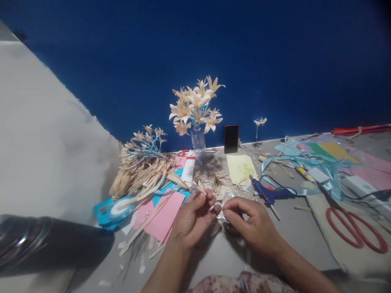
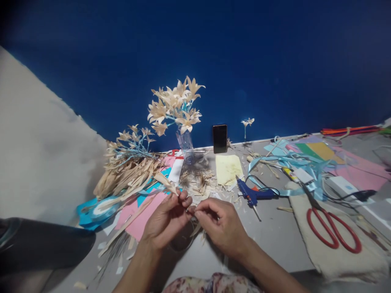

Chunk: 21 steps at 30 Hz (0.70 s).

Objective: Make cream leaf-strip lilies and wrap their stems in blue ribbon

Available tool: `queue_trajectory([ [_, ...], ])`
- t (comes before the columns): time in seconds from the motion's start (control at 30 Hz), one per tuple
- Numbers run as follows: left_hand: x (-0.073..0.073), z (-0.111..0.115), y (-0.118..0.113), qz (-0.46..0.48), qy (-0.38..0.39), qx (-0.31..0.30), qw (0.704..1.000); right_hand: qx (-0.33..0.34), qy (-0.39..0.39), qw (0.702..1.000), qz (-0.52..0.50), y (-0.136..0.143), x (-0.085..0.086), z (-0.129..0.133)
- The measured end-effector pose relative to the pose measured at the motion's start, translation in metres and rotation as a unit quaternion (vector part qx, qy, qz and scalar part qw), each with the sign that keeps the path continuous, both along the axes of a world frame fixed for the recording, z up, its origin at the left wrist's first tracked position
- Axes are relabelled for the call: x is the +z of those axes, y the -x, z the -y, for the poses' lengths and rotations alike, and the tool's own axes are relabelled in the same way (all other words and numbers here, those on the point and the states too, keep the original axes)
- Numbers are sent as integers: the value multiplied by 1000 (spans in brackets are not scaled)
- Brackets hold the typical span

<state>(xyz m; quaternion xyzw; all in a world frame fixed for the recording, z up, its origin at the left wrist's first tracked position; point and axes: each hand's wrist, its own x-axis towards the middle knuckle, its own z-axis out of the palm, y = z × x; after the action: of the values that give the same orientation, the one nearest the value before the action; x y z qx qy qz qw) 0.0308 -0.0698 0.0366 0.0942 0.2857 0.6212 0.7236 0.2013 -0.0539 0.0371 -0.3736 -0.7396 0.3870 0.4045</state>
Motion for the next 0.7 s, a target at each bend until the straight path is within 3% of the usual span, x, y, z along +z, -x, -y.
queue_trajectory([
  [0.7,-6,-1,-6,55,25,-11,998,-2,26,1000,-14,8,-4,-3],
])
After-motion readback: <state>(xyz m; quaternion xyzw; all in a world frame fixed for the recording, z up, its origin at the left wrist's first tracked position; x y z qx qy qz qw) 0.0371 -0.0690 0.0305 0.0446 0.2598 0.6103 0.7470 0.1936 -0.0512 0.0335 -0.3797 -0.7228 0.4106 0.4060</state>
